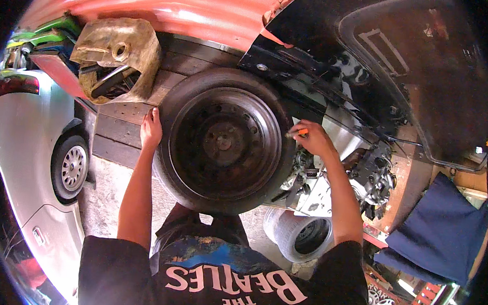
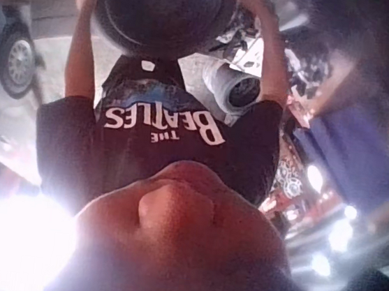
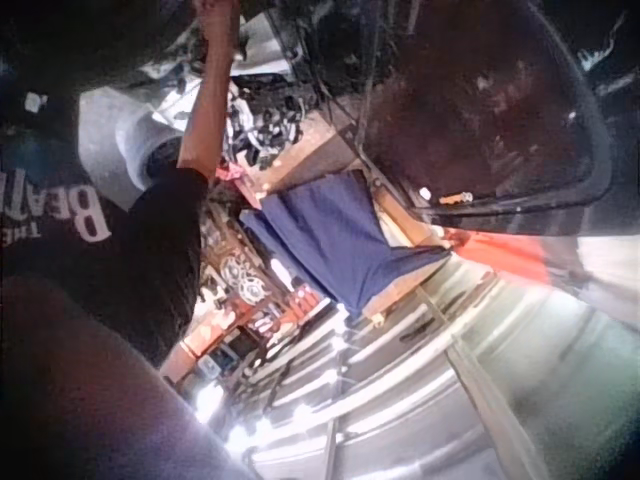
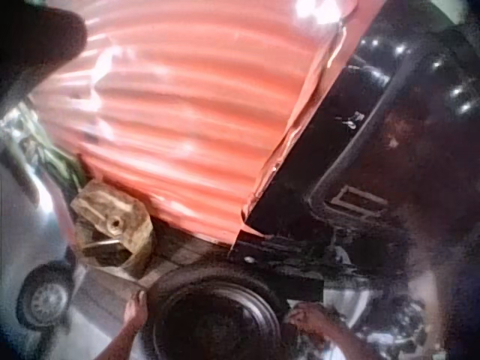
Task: The person paints a car wheel rim black using a small brush. They repeatedly dip the brush into a container and apply paint to the rim's inner and outer surfaces while rotating the rim by hand.
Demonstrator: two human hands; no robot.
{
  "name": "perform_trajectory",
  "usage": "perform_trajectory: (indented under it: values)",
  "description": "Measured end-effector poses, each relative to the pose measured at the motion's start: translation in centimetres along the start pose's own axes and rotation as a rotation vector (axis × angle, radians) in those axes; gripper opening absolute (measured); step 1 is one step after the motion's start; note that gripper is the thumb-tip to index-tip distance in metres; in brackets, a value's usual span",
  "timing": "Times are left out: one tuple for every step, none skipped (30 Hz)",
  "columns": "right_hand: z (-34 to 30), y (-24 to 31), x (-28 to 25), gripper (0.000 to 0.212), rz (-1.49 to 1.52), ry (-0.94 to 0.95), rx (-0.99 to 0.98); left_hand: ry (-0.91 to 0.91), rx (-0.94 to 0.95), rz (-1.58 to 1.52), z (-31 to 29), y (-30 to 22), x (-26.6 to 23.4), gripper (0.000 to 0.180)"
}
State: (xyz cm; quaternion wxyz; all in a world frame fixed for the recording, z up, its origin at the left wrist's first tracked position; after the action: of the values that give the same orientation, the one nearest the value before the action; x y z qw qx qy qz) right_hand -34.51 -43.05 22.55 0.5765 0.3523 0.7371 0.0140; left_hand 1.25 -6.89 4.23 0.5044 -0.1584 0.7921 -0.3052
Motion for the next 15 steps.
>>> perform_trajectory:
  values:
    - [-0.3, -0.3, -0.6, 0.016, 0.03, 0.104, 0.064, -0.011, -0.004, 0.014, -0.2, -0.6, -0.6, 0.069]
    - [0.6, 0.7, -1.2, 0.017, 0.0, 0.166, 0.054, -0.029, -0.014, 0.034, -0.2, -0.5, -1.1, 0.069]
    - [1.6, 0.7, -1.3, 0.018, -0.041, 0.168, 0.034, -0.038, -0.018, 0.05, -0.2, -0.7, -1.2, 0.069]
    - [3.0, 0.5, -1.5, 0.02, -0.081, 0.164, 0.014, -0.018, -0.05, 0.063, -0.2, -1.2, -1.5, 0.065]
    - [4.6, 0.4, -1.7, 0.021, -0.122, 0.162, -0.007, -0.019, -0.043, 0.054, -0.3, -1.3, -1.4, 0.064]
    - [6.3, -0.6, -1.9, 0.026, -0.096, 0.184, -0.055, -0.015, -0.03, 0.04, -0.4, -1.6, -1.0, 0.063]
    - [8.2, 0.0, -1.9, 0.025, -0.204, 0.192, -0.073, -0.024, -0.018, 0.036, -0.3, -1.6, -1.3, 0.062]
    - [10.1, 0.7, -1.6, 0.024, -0.312, 0.2, -0.088, -0.053, -0.037, 0.073, -0.5, -1.5, -1.3, 0.06]
    - [12.1, 1.8, -1.4, 0.023, -0.419, 0.204, -0.103, -0.051, -0.045, 0.082, -0.5, -1.6, -1.5, 0.06]
    - [13.9, 3.0, -1.8, 0.023, -0.376, 0.192, -0.196, -0.045, -0.053, 0.089, -0.5, -1.7, -1.6, 0.059]
    - [15.5, 4.0, -1.9, 0.024, -0.329, 0.181, -0.288, -0.039, -0.061, 0.1, -0.6, -1.7, -1.8, 0.059]
    - [16.7, 4.2, -1.8, 0.024, -0.248, 0.16, -0.317, -0.028, -0.069, 0.095, -0.8, -2.3, -1.6, 0.059]
    - [17.7, 4.8, -1.6, 0.025, -0.162, 0.142, -0.352, -0.027, -0.079, 0.098, -0.8, -2.4, -1.5, 0.059]
    - [18.2, 5.4, -1.5, 0.025, -0.171, 0.107, -0.439, -0.023, -0.088, 0.101, -0.7, -2.7, -1.3, 0.059]
    - [18.5, 6.4, -1.3, 0.023, -0.087, 0.056, -0.571, -0.029, -0.107, 0.108, -0.6, -2.3, -1.5, 0.059]
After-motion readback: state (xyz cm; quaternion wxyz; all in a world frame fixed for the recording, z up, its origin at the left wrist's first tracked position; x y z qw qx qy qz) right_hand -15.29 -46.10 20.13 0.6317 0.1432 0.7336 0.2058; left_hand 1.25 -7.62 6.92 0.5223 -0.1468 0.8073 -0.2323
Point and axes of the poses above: each hand's wrist, its own z-axis towards the middle knuckle, its own x-axis out of the palm, y = z × x, the point moved 3 cm from there along z, towards the middle knuckle, and after that the axes turned 3 degrees about -x, right-handed, at the moved point
